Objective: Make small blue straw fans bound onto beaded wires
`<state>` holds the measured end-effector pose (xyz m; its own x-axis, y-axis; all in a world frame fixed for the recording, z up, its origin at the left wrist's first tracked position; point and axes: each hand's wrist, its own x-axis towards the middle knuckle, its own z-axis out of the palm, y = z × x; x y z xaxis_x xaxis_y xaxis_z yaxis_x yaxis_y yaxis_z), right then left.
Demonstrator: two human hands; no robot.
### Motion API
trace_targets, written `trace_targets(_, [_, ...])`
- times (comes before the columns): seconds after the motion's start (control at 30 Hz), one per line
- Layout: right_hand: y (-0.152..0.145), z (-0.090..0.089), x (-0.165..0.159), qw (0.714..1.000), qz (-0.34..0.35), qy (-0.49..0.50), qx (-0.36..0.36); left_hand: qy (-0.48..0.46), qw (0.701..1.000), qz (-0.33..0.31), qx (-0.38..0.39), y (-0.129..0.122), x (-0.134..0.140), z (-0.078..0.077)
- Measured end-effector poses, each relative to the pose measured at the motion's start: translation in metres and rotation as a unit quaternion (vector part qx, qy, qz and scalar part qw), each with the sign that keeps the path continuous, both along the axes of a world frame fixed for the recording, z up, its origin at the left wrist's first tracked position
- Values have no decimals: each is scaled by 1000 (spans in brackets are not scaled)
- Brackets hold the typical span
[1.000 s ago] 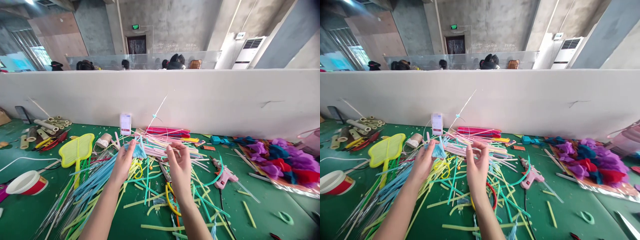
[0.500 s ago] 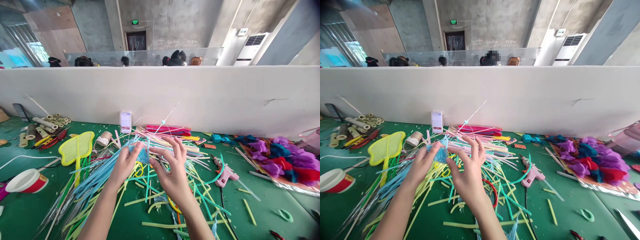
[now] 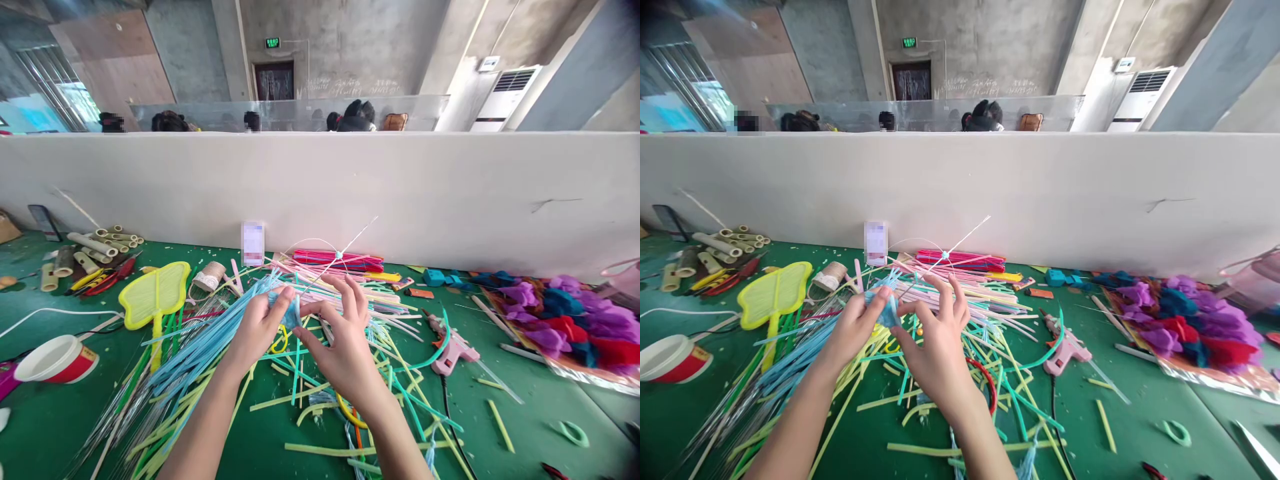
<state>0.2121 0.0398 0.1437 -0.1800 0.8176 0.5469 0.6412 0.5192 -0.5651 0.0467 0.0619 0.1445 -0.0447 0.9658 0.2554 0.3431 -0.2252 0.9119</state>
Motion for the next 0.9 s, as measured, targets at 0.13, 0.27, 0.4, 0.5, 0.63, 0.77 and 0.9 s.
trace_targets(0.13, [1, 0, 3, 1000, 8, -16, -6, 22, 999, -25, -1, -1, 3, 4])
trace_targets(0.27, [3, -1, 3, 1000, 13, -23, -10, 33, 998, -49, -13, 0, 4, 2])
trace_targets(0.4, [3, -3, 4, 1000, -2, -30, -2, 26, 997, -59, -31, 1, 2, 0])
trace_targets(0.5, [3, -3, 4, 998, -24, -39, 30, 14, 998, -59, -30, 1, 1, 1])
trace_targets(0.63, [3, -3, 5, 998, -31, -50, 37, 15, 994, -99, -32, 1, 1, 5])
trace_targets(0.77, [4, -5, 7, 997, -18, -75, 11, 17, 991, -127, -22, 1, 4, 7])
trace_targets(0.9, [4, -6, 7, 996, -17, -84, -1, 26, 990, -137, -23, 1, 6, 8])
